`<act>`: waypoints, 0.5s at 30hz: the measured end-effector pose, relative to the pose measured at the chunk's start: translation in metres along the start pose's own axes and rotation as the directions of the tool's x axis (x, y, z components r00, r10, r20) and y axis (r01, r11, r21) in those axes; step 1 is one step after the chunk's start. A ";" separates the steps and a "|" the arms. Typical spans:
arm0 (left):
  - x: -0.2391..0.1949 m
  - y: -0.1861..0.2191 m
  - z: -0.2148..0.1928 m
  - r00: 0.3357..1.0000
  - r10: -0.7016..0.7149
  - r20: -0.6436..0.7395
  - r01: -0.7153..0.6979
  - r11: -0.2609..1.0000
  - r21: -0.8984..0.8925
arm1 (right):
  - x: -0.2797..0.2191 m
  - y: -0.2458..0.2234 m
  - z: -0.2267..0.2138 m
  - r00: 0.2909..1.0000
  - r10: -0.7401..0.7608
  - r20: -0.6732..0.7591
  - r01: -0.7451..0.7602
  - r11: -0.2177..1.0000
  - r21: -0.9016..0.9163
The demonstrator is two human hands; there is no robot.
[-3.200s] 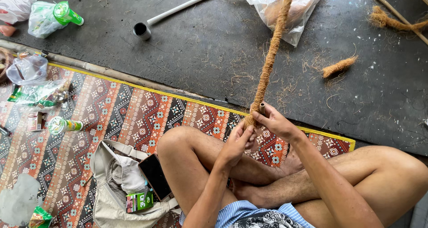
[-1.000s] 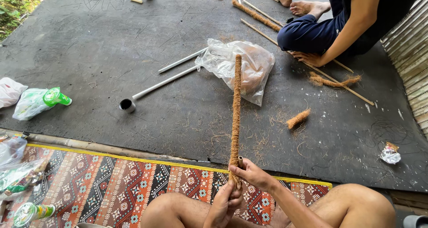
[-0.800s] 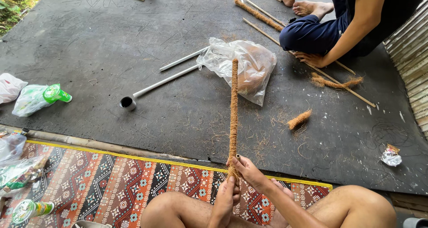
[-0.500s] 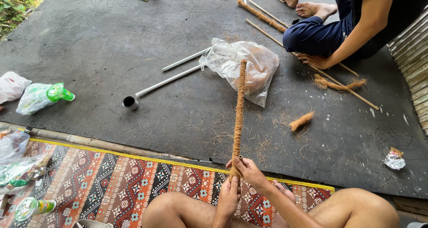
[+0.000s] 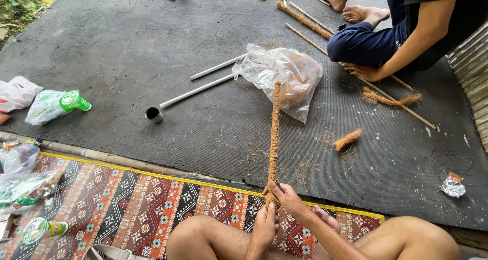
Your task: The person sits cross-legged and wraps a brown fibrous rope around a long metal rod. They use a small white cylindrical tool to press and tighten the rope as they wind it along the rod's length.
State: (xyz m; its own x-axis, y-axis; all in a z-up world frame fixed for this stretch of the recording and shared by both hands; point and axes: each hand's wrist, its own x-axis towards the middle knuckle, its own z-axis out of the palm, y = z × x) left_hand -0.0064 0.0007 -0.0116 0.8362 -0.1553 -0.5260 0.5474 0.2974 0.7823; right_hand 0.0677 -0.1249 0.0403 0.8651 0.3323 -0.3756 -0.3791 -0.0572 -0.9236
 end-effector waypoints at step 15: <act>0.056 -0.065 -0.014 1.000 0.002 -0.019 -0.002 1.000 -0.025 | 0.009 0.014 0.002 0.987 0.162 -0.008 -0.162 0.987 0.023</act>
State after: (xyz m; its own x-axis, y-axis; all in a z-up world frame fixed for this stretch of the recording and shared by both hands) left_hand 0.0045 -0.0137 -0.0965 0.8363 -0.1366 -0.5309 0.5444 0.3217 0.7747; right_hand 0.0694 -0.1204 0.0240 0.7948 0.3110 -0.5211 -0.5218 -0.0883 -0.8485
